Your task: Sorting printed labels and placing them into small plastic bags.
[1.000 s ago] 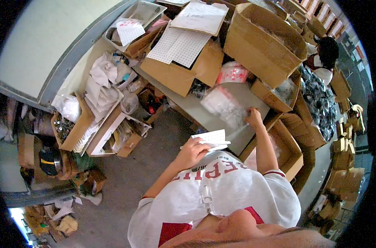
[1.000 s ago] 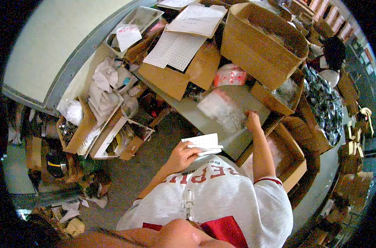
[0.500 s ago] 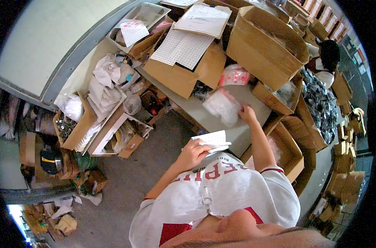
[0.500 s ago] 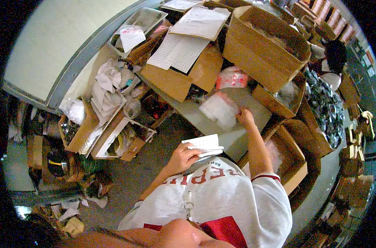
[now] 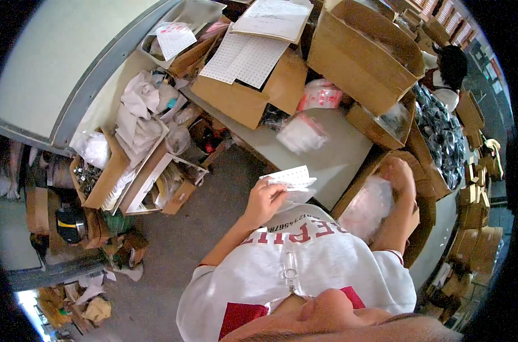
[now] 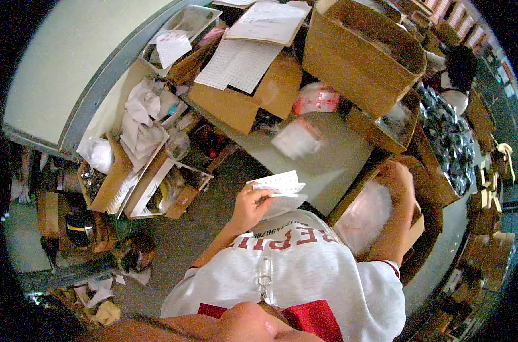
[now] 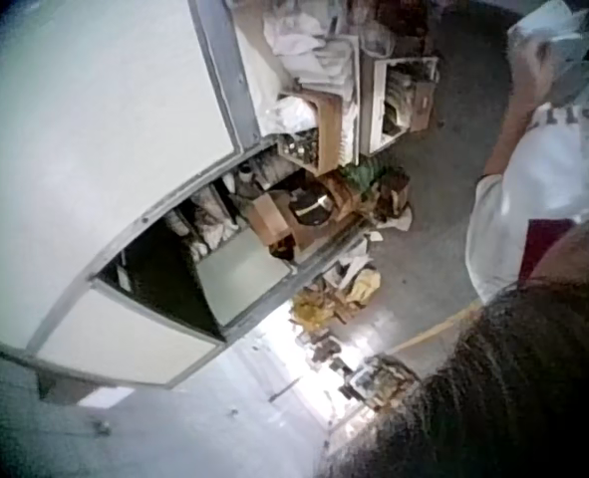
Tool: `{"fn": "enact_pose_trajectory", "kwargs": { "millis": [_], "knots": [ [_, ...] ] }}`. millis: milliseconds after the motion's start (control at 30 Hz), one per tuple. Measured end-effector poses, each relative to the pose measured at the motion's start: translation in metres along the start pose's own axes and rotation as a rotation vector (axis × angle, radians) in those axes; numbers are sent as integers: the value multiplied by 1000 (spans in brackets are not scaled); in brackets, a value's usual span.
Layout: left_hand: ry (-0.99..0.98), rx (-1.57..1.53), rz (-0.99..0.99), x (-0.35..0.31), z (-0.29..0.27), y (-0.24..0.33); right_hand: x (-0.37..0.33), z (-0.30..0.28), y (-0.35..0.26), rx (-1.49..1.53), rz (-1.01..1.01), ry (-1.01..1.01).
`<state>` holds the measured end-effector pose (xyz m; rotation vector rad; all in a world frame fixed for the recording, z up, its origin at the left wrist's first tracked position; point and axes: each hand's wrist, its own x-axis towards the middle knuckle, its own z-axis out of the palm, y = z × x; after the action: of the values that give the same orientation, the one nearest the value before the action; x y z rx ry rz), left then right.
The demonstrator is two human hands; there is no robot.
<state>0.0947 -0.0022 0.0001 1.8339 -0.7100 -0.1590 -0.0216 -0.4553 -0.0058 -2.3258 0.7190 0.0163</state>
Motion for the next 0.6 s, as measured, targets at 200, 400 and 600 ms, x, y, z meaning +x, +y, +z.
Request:
{"fn": "enact_pose_trajectory", "kwargs": {
  "millis": [200,400,600],
  "knots": [
    [30,67,95,2,6,-2,-67,89,-214,158,-779,-245],
    [30,85,44,0,0,10,-68,120,-241,43,-1014,-189],
    [56,97,23,-2,1,9,-69,118,-245,15,-1057,-234]
  ]
}}
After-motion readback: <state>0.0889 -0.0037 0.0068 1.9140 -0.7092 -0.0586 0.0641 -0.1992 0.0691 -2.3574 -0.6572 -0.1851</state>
